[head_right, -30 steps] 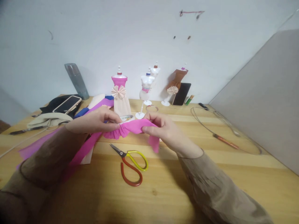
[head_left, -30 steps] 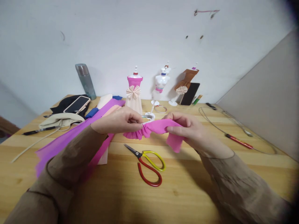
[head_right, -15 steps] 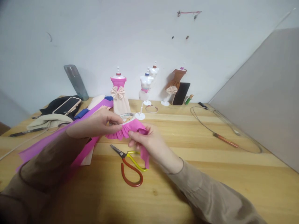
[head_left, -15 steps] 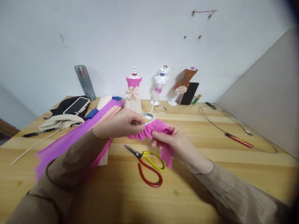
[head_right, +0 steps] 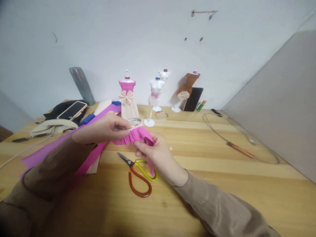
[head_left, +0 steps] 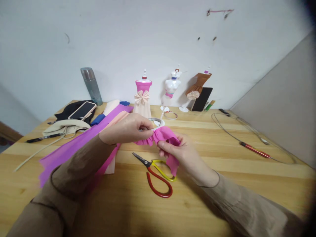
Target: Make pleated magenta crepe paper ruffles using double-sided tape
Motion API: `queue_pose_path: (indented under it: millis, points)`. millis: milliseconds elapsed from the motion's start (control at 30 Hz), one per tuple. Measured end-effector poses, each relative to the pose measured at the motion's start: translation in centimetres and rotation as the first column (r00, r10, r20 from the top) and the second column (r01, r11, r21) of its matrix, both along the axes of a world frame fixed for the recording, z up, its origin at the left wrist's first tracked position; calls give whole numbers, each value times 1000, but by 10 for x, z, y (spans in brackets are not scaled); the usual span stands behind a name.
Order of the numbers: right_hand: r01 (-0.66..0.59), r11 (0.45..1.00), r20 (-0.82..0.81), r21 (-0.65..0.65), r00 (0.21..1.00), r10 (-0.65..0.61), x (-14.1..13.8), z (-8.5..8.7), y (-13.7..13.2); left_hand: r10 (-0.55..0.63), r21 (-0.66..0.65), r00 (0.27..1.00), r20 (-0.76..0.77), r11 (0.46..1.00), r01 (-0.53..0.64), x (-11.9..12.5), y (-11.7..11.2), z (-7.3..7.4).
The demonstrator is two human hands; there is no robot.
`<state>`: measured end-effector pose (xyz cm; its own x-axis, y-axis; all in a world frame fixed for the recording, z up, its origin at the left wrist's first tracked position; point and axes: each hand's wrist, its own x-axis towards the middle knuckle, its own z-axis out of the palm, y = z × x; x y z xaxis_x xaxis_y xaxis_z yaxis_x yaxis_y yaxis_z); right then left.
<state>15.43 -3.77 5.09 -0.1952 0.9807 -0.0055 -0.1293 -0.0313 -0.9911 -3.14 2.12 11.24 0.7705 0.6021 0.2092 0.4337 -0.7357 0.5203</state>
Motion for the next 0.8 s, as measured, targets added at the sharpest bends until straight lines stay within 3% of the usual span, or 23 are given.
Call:
queue_pose_path:
  millis: [133,233,300,367,400,467,533,567,633,667,700,800]
  points:
    - [-27,1000,46,9,999,26,0,-3,1,3,-30,1000,-1,1000,-3,-1,1,0]
    - [-259,966,197,-2,947,254,11,5,7,21,-42,1000,-17,999,-22,-4,3,1]
    - [-522,852,337,-38,796,503,27,15,15,26,-51,999,-20,998,-27,-6,3,2]
    - [-739,658,370,-144,577,728,49,26,24,-6,-88,999,-33,996,3,-8,4,3]
    - [-757,642,383,-123,561,734,59,30,29,-34,-116,999,-41,993,29,-8,4,3]
    - [-730,682,412,-47,607,679,75,33,38,-87,-183,994,-59,980,75,-8,4,3]
    - [-641,767,356,-6,716,601,80,29,44,-129,-236,989,-69,966,109,-8,5,1]
    - [-552,834,321,27,794,516,79,26,45,-151,-254,986,-70,959,128,-7,5,1]
    - [-234,950,262,206,949,177,69,20,43,-196,-277,978,-68,946,171,-5,4,0]
    - [-95,944,255,315,967,12,62,18,41,-219,-284,974,-64,939,192,-4,3,0]
    - [-69,925,298,374,953,-50,56,18,37,-238,-291,969,-61,933,210,-4,2,0]
    - [-268,917,430,296,895,123,44,21,28,-275,-325,960,-55,914,243,-2,0,2]
